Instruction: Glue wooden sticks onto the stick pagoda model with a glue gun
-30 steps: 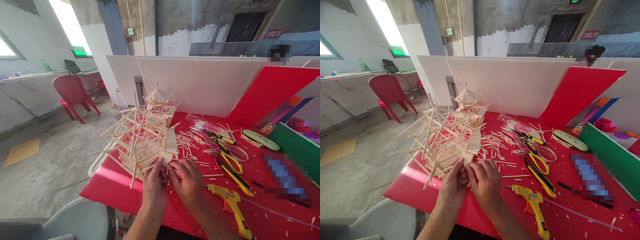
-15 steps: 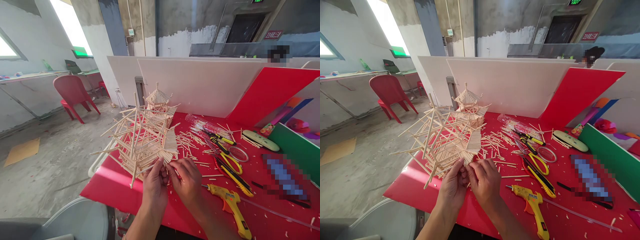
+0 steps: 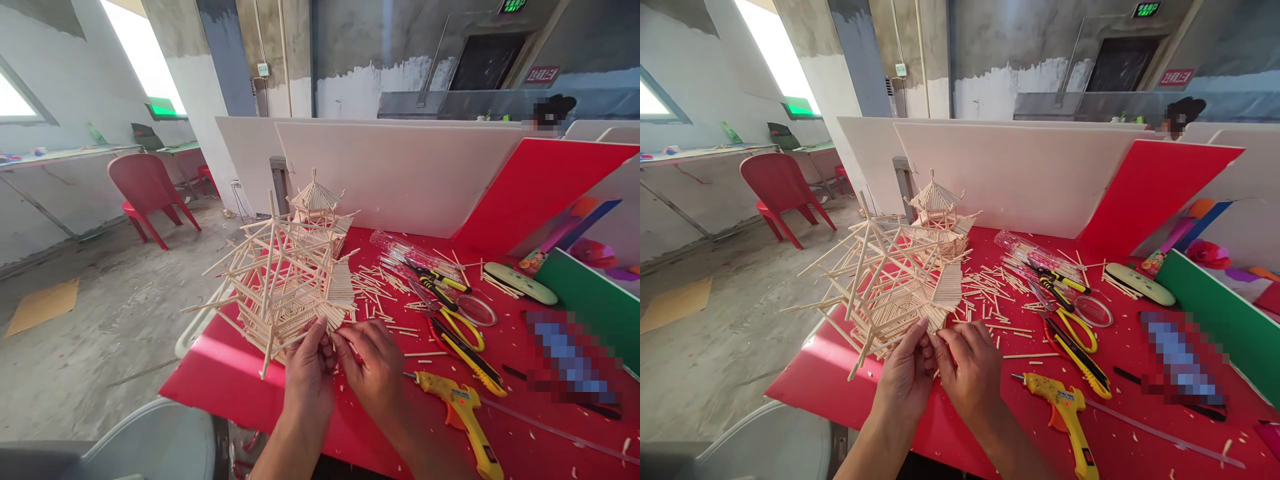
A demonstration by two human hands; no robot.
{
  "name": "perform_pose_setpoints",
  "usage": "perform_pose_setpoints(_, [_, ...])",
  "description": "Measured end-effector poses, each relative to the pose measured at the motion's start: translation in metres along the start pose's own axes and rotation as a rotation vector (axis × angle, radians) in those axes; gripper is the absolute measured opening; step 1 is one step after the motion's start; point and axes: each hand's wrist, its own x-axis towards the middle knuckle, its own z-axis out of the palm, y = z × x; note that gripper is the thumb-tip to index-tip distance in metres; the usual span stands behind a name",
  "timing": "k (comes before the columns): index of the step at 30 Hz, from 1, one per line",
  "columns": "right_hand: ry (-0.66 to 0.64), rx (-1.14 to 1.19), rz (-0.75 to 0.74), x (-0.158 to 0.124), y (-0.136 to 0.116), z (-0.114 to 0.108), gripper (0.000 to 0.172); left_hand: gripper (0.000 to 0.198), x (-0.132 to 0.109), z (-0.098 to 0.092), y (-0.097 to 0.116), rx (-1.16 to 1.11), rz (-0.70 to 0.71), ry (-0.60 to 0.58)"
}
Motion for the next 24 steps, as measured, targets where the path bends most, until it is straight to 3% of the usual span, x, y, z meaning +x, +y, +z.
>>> perform_pose_setpoints(11, [-0.001,0.024,0.008,-0.009,0.004,-0.027,0.009,0.032,-0.003,0.003,0.002,-0.018,0.028,0.033])
perform_pose_setpoints(24, [-0.011,0.033,0.028,-0.016,0.004,-0.026,0.008,0.02,-0.003,0.007,0.004,-0.034,0.03,0.041])
